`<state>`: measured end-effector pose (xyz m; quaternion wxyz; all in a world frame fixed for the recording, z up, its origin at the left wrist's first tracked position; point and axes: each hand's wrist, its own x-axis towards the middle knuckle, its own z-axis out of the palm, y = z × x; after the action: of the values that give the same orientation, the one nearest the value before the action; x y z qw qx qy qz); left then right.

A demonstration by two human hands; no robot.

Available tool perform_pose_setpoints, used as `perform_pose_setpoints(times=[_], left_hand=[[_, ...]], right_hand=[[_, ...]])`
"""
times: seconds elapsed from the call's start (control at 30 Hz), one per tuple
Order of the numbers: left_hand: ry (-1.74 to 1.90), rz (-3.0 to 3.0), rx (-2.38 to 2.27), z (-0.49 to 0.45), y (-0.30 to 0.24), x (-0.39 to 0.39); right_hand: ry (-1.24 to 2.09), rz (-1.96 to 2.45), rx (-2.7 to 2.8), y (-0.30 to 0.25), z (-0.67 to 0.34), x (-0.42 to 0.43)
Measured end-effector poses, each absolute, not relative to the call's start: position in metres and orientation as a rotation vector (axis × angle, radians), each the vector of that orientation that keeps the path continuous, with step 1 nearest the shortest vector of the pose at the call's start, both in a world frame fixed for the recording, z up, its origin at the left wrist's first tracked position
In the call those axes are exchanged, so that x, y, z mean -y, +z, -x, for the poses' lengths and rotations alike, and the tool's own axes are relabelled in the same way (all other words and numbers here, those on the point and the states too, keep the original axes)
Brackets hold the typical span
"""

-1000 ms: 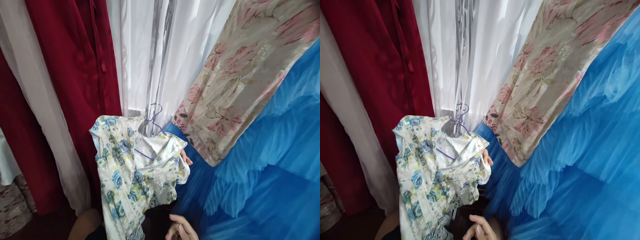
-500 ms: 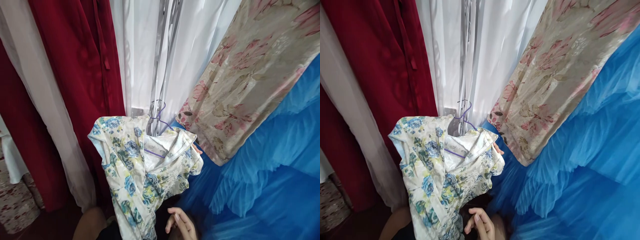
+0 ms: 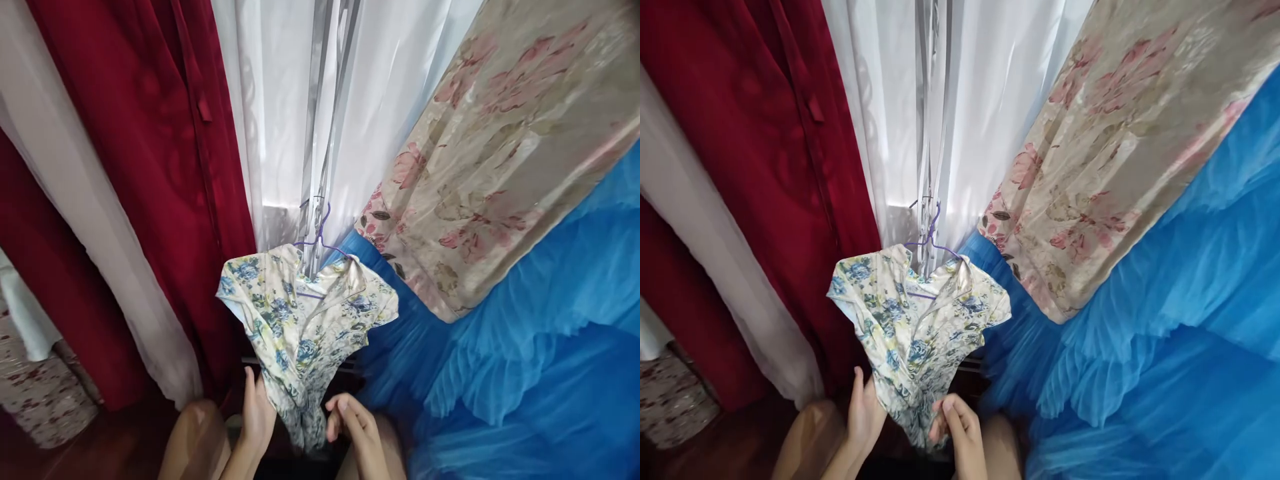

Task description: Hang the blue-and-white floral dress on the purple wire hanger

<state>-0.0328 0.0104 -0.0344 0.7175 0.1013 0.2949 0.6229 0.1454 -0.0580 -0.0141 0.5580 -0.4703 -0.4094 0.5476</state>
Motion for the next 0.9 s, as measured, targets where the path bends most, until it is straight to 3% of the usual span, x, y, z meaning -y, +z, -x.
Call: perform_pose_setpoints(times=[0.23, 0.4, 0.67, 0.9], left_hand=[[1.183, -1.036, -1.125, 0.042, -0.034, 0.018], [1.123, -1.138, -1.136, 0.037, -0.039, 0.021], [1.885, -1.255, -1.476, 0.027, -0.035, 0.013], [1.324, -1.613, -1.177, -0.013, -0.034, 0.010]], right_hand=[[1.163, 1.198, 1.177, 0.020, -0.110, 0.004], [1.038, 1.212, 1.211, 0.027, -0.120, -0.005], [1.139, 1.162, 0.928, 0.019, -0.120, 0.016], [1.329, 1.110, 0.916, 0.030, -0.119, 0.026]])
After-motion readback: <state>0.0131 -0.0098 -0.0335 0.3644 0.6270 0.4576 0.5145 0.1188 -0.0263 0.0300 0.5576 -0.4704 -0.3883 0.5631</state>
